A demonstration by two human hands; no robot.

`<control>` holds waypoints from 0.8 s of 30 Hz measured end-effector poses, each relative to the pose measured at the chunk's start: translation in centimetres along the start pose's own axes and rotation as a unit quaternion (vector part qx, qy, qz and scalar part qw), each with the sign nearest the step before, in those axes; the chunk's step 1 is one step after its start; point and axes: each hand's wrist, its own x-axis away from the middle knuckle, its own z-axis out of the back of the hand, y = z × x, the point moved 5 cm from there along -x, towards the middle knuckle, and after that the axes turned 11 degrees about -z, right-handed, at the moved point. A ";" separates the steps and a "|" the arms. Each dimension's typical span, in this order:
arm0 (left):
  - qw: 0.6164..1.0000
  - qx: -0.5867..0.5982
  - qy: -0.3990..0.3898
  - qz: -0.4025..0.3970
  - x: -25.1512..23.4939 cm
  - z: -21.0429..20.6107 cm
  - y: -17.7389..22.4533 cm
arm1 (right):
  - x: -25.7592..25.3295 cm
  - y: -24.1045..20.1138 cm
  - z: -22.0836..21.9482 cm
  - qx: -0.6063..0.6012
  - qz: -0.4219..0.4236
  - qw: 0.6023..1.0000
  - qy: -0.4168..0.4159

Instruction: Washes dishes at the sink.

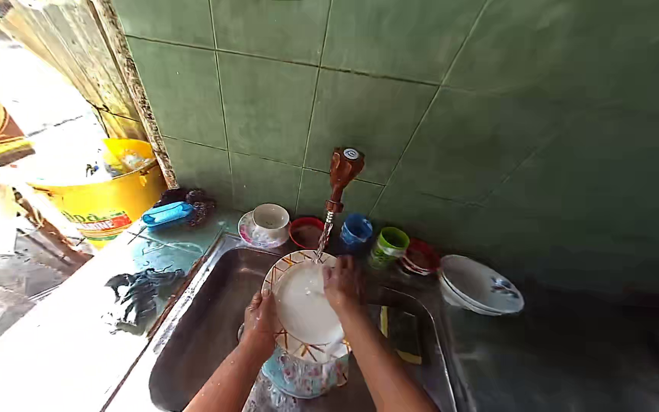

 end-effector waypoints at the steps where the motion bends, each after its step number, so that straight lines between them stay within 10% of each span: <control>1: 1.000 -0.016 -0.001 -0.003 0.5 -0.6 0.4 | 1.3 -1.0 -1.7 0.018 0.016 0.999 -0.027; 7: 0.989 -0.136 0.057 -0.013 -0.3 1.2 2.2 | 8.6 -3.1 -6.7 -0.016 0.238 0.952 -0.190; 13: 0.986 -0.162 0.006 0.028 0.7 1.9 2.2 | 5.2 -0.4 -7.2 0.028 0.139 0.975 -0.172; 19: 0.982 -0.178 0.055 -0.017 -1.1 3.8 1.9 | 10.1 0.1 -8.2 -0.030 0.329 0.921 -0.207; 24: 0.987 -0.152 -0.002 0.057 0.2 4.1 0.6 | 3.9 4.4 -5.9 0.015 0.071 0.983 -0.168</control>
